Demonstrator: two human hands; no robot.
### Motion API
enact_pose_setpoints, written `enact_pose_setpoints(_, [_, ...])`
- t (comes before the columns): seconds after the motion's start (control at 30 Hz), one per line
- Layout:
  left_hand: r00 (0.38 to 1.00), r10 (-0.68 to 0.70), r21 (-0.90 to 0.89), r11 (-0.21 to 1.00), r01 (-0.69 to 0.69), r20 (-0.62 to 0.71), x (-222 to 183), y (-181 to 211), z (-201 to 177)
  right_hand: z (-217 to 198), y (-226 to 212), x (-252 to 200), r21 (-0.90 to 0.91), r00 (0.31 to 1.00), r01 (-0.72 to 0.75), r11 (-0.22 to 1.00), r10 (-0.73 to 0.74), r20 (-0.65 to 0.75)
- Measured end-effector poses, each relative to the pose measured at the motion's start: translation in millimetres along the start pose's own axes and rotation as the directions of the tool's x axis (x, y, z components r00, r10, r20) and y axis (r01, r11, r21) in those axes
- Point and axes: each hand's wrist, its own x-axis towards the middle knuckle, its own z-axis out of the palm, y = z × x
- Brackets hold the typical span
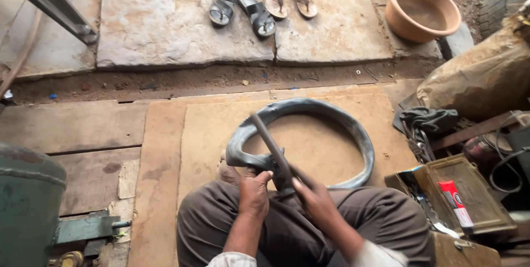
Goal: Using a metal file to roughen the surface of a motorcycle inner tube in preparation for applying a patch.
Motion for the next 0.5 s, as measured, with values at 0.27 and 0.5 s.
enact_pose_setpoints(0.27, [0.999,-0.035,-0.014,0.999,0.036,0.024,8,-13,-8,-1,35,-35,0.163,0.984,-0.170,0.972,0.159,0.078])
enact_pose_setpoints(0.5, [1.000,-0.013,0.041,0.999,0.013,0.001,6,-8,-9,32,-3,44,0.133,0.995,-0.043,0.990,0.055,-0.084])
